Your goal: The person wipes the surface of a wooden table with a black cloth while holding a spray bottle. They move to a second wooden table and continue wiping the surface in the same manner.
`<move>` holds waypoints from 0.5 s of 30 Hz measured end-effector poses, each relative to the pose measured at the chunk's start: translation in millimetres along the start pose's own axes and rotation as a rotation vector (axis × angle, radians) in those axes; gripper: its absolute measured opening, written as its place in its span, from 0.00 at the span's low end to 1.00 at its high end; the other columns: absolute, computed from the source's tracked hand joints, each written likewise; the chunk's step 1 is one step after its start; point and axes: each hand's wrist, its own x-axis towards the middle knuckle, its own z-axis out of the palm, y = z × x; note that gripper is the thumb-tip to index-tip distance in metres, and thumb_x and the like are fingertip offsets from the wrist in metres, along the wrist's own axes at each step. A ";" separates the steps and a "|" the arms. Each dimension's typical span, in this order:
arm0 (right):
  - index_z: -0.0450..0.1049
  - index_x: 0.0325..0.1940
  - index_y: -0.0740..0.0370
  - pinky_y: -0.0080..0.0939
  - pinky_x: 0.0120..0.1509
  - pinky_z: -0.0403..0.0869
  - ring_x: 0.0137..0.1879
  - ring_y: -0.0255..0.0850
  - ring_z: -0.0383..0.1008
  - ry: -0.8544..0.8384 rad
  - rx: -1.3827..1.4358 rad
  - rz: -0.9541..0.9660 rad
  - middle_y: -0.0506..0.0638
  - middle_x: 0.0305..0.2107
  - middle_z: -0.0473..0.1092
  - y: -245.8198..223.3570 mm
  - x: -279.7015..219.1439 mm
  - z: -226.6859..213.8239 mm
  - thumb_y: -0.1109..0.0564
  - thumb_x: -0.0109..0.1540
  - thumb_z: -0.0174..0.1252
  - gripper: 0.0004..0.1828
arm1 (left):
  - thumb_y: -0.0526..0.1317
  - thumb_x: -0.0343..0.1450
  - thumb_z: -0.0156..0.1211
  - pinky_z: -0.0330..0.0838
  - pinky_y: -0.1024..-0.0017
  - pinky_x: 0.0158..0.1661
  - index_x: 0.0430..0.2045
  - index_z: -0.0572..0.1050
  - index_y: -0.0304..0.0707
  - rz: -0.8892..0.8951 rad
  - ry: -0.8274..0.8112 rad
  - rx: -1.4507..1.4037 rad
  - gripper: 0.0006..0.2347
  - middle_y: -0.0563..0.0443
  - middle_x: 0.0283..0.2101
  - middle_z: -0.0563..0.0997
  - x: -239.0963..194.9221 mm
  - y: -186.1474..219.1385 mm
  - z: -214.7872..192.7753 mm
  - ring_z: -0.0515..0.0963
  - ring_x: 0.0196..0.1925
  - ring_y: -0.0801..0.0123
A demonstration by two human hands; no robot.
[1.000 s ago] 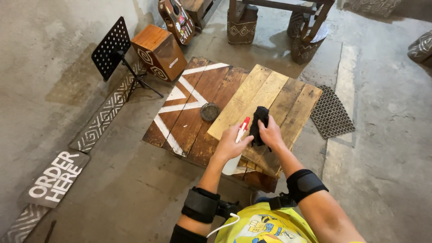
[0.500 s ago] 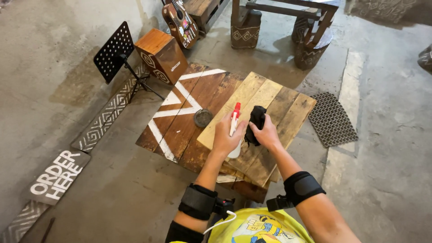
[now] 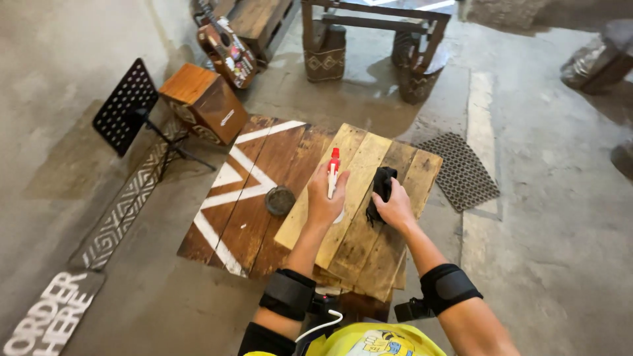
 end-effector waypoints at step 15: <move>0.68 0.68 0.64 0.56 0.59 0.72 0.54 0.63 0.72 0.345 -0.228 0.111 0.67 0.49 0.67 -36.7 45.2 -7.3 0.51 0.59 0.65 0.34 | 0.38 0.74 0.62 0.72 0.61 0.42 0.44 0.75 0.29 0.014 -0.147 -0.162 0.10 0.39 0.39 0.78 71.0 -57.0 -5.6 0.80 0.40 0.48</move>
